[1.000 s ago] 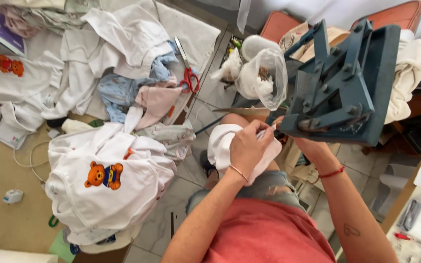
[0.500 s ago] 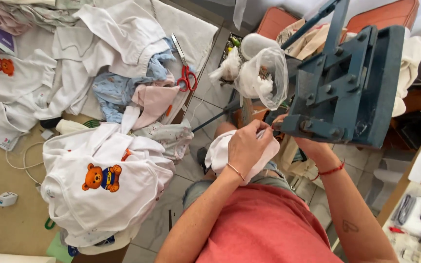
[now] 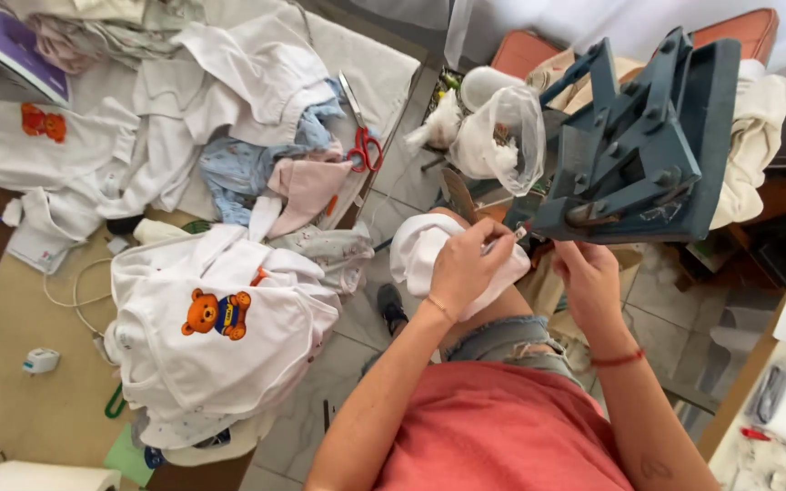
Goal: Attaching metal snaps to baby onesies using a manual hand press machine and adjusting them with a hand tool
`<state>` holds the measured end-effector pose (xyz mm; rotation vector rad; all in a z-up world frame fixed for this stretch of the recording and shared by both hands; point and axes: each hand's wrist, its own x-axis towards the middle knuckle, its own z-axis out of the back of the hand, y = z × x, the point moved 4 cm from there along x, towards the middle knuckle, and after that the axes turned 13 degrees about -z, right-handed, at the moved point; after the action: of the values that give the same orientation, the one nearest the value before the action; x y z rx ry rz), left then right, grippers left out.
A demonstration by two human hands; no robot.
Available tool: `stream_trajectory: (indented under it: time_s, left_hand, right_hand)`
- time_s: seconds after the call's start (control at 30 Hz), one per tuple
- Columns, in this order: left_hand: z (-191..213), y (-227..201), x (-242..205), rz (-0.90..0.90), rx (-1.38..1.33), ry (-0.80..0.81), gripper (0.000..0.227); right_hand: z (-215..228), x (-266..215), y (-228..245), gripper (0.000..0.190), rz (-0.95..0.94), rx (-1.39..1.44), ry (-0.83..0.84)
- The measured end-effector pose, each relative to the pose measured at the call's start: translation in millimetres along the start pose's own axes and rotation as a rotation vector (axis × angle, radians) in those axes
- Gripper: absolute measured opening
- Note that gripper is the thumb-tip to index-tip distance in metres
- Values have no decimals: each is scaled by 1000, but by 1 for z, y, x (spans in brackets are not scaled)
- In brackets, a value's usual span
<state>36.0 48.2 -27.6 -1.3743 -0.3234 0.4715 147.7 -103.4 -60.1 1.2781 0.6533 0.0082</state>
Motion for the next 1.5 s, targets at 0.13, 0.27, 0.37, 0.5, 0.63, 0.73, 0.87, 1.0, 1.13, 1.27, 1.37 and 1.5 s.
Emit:
stream_trajectory:
  time_s: [0.13,0.27,0.37,0.5,0.63,0.73,0.87,1.0,1.13,1.27,1.37,1.5]
  left_hand:
    - [22,-21,-27,-41,-326,-134,14]
    - [68,-40,-46,-198,-934,-298,5]
    - [85,-53,-65,-414,-1597,-231,12]
    - [99,-61,-78,-681,-1897,-31,14]
    - [111,-74,-100,-715,-1769,-71,9]
    - [110,-50,-115,-392,-948,-316,43]
    - [72,-64,-111,5,-186,-3,69]
    - [38,-65,-103,22,-156,14,52]
    - [20,-17,-110,79,-410,-130,6]
    - [12,-6,-118,105,-589,-147,19]
    - [7,-4,-113,274,-619,-184,33]
    - [12,-26,-106,400,-594,-264,46]
  right_hand:
    - [-5,-59,34,15,84,-115,55]
    - [-26,-66,26,42,192,-320,230]
    - [-50,-81,31,66,317,-340,466]
    - [-84,-84,49,34,453,-295,762]
    - [-73,-69,59,21,130,-273,792]
    - [-58,-50,54,34,127,-387,741]
    - [-77,-62,68,34,-165,-340,986]
    - [-84,-69,68,33,-422,-178,1208]
    - [-77,-61,96,33,-197,-259,1217]
    - [-55,-72,120,39,287,-795,925]
    - [-18,-56,126,31,455,-988,745]
    - [39,-13,129,29,-1,-1286,202]
